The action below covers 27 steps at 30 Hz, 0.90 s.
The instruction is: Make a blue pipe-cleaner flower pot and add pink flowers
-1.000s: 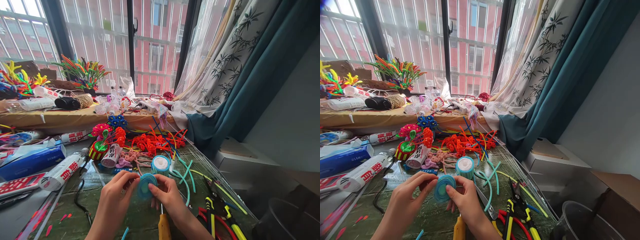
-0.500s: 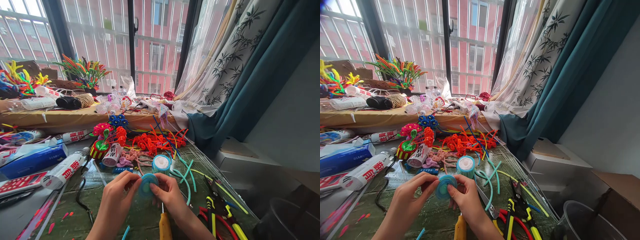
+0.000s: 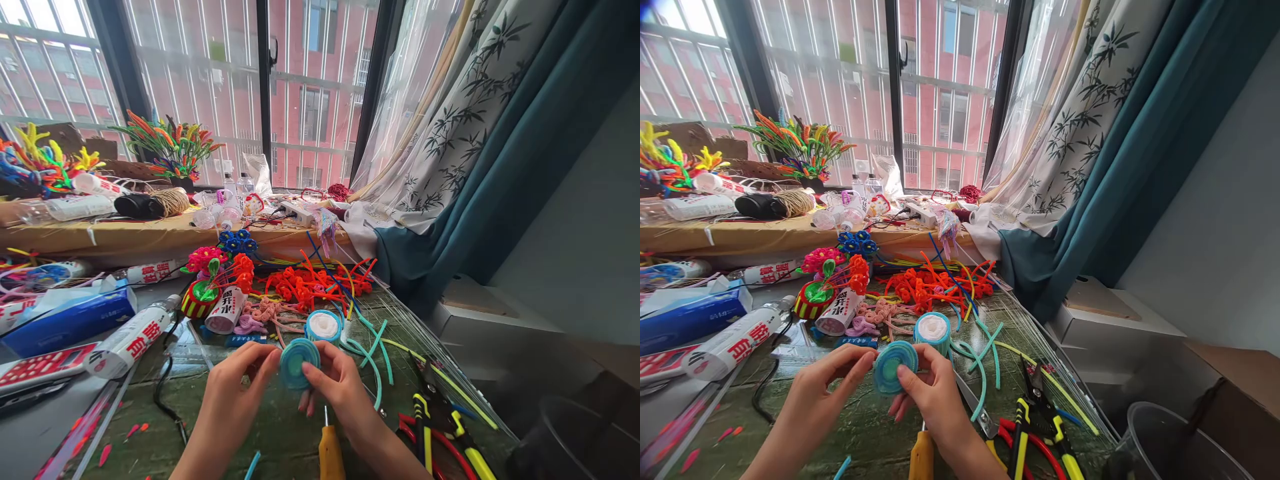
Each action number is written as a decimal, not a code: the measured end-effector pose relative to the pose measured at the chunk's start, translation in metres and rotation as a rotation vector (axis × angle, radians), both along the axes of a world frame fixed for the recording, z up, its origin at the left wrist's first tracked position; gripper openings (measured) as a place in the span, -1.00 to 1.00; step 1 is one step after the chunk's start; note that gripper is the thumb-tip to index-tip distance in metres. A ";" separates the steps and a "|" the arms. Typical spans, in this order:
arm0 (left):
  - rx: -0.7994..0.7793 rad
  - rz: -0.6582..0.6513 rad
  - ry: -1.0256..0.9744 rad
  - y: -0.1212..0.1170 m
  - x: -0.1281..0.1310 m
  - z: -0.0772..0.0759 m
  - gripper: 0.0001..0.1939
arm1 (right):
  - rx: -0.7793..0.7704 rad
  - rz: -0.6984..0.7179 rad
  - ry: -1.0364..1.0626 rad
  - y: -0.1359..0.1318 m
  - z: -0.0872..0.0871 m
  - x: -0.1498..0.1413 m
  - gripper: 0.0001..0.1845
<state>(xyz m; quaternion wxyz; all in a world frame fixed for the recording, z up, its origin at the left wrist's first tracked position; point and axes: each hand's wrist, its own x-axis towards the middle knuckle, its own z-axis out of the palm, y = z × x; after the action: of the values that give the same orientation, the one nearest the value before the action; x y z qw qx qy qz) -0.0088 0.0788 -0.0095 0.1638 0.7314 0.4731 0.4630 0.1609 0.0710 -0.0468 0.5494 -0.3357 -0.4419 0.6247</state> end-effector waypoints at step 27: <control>0.675 -0.114 0.365 -0.007 -0.008 -0.011 -0.79 | 0.330 -0.264 -0.406 -0.001 0.017 0.026 -0.64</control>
<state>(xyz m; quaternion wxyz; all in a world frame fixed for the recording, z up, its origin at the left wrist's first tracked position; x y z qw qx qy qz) -0.0166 0.0714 -0.0207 -0.1476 0.8397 0.2738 0.4450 0.1872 0.0700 -0.0296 0.5734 -0.4146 -0.5909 0.3876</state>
